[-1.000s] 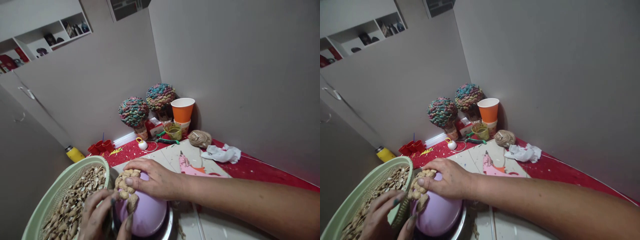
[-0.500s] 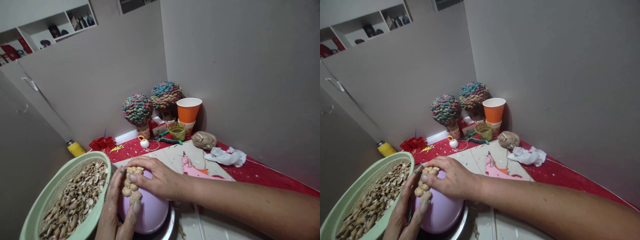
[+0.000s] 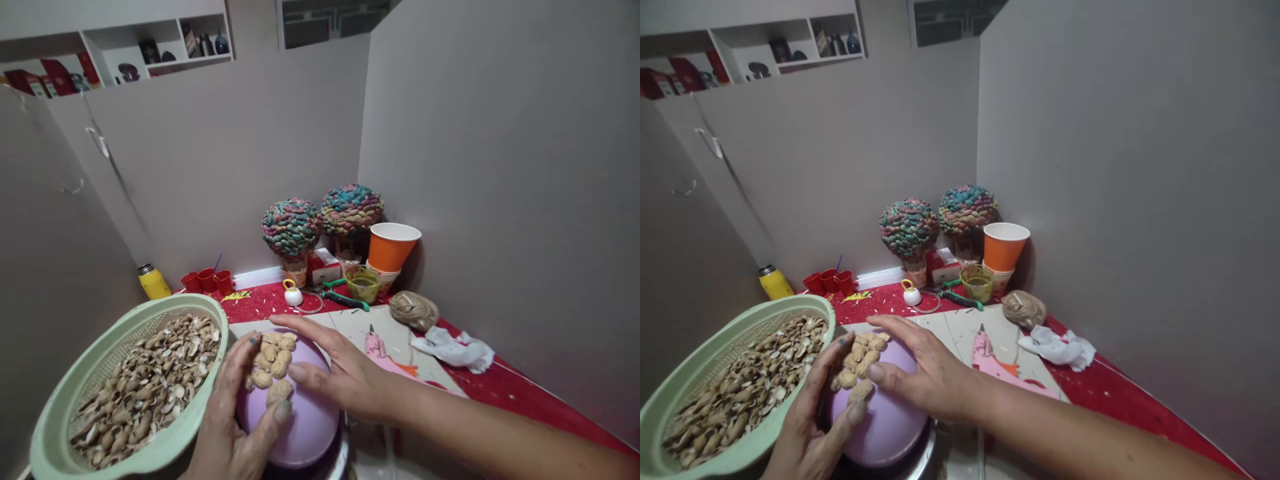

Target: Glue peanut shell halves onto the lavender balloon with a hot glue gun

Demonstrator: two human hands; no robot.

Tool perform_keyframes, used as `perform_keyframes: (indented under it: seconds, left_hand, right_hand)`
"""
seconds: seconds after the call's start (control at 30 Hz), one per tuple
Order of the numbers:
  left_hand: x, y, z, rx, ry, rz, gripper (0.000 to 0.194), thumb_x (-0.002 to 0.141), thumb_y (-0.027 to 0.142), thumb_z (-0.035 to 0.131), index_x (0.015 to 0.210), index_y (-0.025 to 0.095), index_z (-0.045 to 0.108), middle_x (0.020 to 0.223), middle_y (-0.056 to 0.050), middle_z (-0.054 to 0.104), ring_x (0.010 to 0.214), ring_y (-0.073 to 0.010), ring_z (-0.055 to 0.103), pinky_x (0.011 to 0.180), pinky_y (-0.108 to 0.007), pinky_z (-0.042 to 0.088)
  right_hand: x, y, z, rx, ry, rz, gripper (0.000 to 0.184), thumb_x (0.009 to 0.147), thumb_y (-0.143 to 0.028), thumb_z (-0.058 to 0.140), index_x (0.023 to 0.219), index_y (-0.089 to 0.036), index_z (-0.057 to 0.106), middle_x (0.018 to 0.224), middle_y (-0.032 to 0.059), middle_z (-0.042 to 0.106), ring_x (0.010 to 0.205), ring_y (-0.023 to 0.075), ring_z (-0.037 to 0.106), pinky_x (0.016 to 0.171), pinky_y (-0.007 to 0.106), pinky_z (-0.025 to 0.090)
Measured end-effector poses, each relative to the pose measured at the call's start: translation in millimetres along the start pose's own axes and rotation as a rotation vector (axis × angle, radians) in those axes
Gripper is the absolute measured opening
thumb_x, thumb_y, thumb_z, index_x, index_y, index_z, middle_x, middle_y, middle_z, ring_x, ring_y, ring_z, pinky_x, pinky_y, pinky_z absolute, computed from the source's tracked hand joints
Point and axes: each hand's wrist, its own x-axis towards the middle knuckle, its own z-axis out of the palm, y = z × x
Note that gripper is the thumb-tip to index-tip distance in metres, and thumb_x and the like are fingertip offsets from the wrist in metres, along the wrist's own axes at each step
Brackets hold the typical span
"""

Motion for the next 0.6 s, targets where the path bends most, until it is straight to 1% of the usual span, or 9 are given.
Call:
perform_keyframes:
  seconds: [0.07,0.13,0.2,0.27,0.37,0.47,0.53,0.6]
  left_hand:
    - [-1.2,-4.4,-2.4,0.031,-0.038,0.03,0.065,0.088,0.04,0.063,0.145,0.038,0.032,0.149,-0.007,0.046,0.135,-0.03,0.046,0.111,-0.052,0.038]
    - [-3.4,-8.3,-3.7,0.037,-0.059,0.067,0.073,0.087,0.043,0.063,0.149,0.038,0.024,0.153,-0.008,0.042,0.138,-0.0321,0.041,0.111,-0.053,0.037]
    - [-6.4,-11.4,-3.8,0.041,-0.061,0.102,0.079,0.087,0.046,0.061,0.152,0.037,0.017,0.158,-0.009,0.034,0.141,-0.0342,0.036,0.113,-0.057,0.033]
    - [-9.1,-13.4,-3.2,0.069,-0.055,0.11,0.08,0.089,0.044,0.058,0.153,0.037,0.012,0.161,-0.009,0.028,0.144,-0.0346,0.03,0.114,-0.059,0.029]
    - [-10.7,-13.8,-1.9,0.119,-0.062,0.084,0.076,0.091,0.036,0.056,0.153,0.037,0.011,0.161,-0.008,0.027,0.145,-0.0322,0.027,0.115,-0.056,0.029]
    - [-8.9,-11.7,-0.5,0.126,-0.074,0.069,0.071,0.093,0.033,0.055,0.152,0.038,0.015,0.159,-0.006,0.033,0.144,-0.0298,0.032,0.114,-0.052,0.033]
    - [-7.1,-9.9,0.3,0.126,-0.061,0.067,0.069,0.093,0.033,0.054,0.151,0.04,0.016,0.158,-0.005,0.036,0.142,-0.0288,0.035,0.113,-0.052,0.035]
    - [-5.9,-8.6,0.5,0.13,-0.048,0.065,0.068,0.094,0.032,0.054,0.151,0.04,0.017,0.157,-0.004,0.037,0.142,-0.0285,0.035,0.113,-0.052,0.035]
  right_hand:
    - [-3.9,2.1,-0.1,-0.029,-0.018,0.0,0.066,0.087,-0.059,0.059,0.141,-0.023,0.046,0.14,0.0121,0.05,0.127,0.03,0.048,0.106,0.052,0.036]
    - [-5.7,3.4,0.5,-0.051,-0.02,0.013,0.067,0.086,-0.059,0.06,0.141,-0.023,0.045,0.141,0.0121,0.05,0.128,0.0305,0.047,0.107,0.053,0.036]
    - [-5.8,3.5,1.2,-0.052,-0.018,0.039,0.067,0.086,-0.06,0.06,0.141,-0.024,0.046,0.141,0.0121,0.05,0.128,0.0308,0.047,0.107,0.053,0.035]
    - [-5.5,3.0,1.6,-0.044,-0.018,0.064,0.068,0.086,-0.061,0.06,0.14,-0.024,0.046,0.141,0.0123,0.05,0.128,0.0314,0.047,0.107,0.054,0.035]
    - [-5.5,2.2,2.2,-0.039,-0.019,0.08,0.069,0.085,-0.063,0.059,0.14,-0.023,0.047,0.141,0.0126,0.05,0.128,0.032,0.047,0.107,0.054,0.035]
    - [-5.5,1.8,3.1,-0.041,-0.013,0.092,0.068,0.085,-0.063,0.059,0.139,-0.023,0.048,0.141,0.0125,0.051,0.128,0.0321,0.047,0.107,0.053,0.035]
    - [-4.6,1.2,3.7,-0.029,-0.015,0.097,0.067,0.086,-0.061,0.059,0.139,-0.022,0.047,0.14,0.0124,0.051,0.128,0.0314,0.048,0.107,0.051,0.035]
    - [-3.1,0.1,4.2,-0.019,-0.02,0.095,0.064,0.086,-0.058,0.059,0.138,-0.022,0.047,0.14,0.0119,0.051,0.127,0.0304,0.049,0.106,0.05,0.036]
